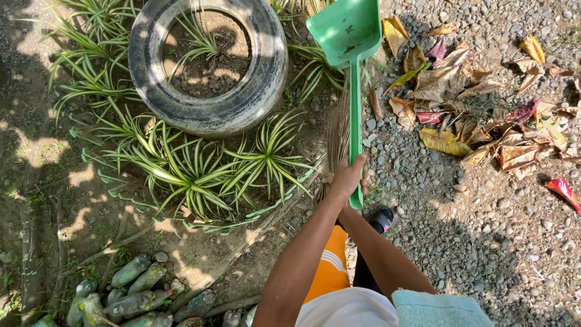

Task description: The person sweeps dry leaves and debris from a gravelly backyard area into a green dustpan using a broom.

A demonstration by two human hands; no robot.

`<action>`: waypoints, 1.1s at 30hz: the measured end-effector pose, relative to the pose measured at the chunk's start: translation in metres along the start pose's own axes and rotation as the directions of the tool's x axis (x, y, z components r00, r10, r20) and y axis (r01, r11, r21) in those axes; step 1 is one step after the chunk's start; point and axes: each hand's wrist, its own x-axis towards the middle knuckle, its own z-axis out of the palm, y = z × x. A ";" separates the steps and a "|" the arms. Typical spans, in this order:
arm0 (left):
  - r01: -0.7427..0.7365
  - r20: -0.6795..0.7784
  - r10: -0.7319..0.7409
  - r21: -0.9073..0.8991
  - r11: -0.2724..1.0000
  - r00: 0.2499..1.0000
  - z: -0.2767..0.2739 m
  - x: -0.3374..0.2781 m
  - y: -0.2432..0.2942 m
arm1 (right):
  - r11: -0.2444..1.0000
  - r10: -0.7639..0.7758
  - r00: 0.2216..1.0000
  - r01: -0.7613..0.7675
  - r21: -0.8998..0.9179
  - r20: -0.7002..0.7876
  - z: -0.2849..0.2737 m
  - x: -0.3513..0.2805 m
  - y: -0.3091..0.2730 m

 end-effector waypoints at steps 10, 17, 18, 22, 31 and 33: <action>0.045 0.038 -0.045 -0.003 0.999 0.998 -0.002 0.008 0.034 | 0.303 0.780 0.571 -0.703 0.644 0.256 0.071 -0.086 -0.116; 0.005 0.112 0.002 -0.062 0.998 0.994 0.020 0.020 0.053 | 0.755 0.584 0.804 -0.485 0.442 -0.115 -0.054 -0.032 -0.144; 0.005 0.110 0.002 -0.063 0.998 0.994 0.026 0.020 0.058 | 0.754 0.584 0.804 -0.485 0.442 -0.114 -0.069 -0.034 -0.148; 0.002 0.240 0.018 -0.085 0.996 0.971 0.058 0.024 0.076 | 0.672 0.723 0.653 -0.592 0.445 -0.224 -0.112 -0.040 -0.162; 0.280 0.226 -0.289 0.070 0.957 0.931 0.102 0.113 -0.001 | 0.552 0.817 0.521 -0.582 0.598 -0.247 -0.144 -0.014 -0.113; 0.312 0.218 -0.315 0.048 0.949 0.924 0.108 0.119 -0.029 | 0.453 0.869 0.465 -0.614 0.647 -0.168 -0.150 -0.018 -0.107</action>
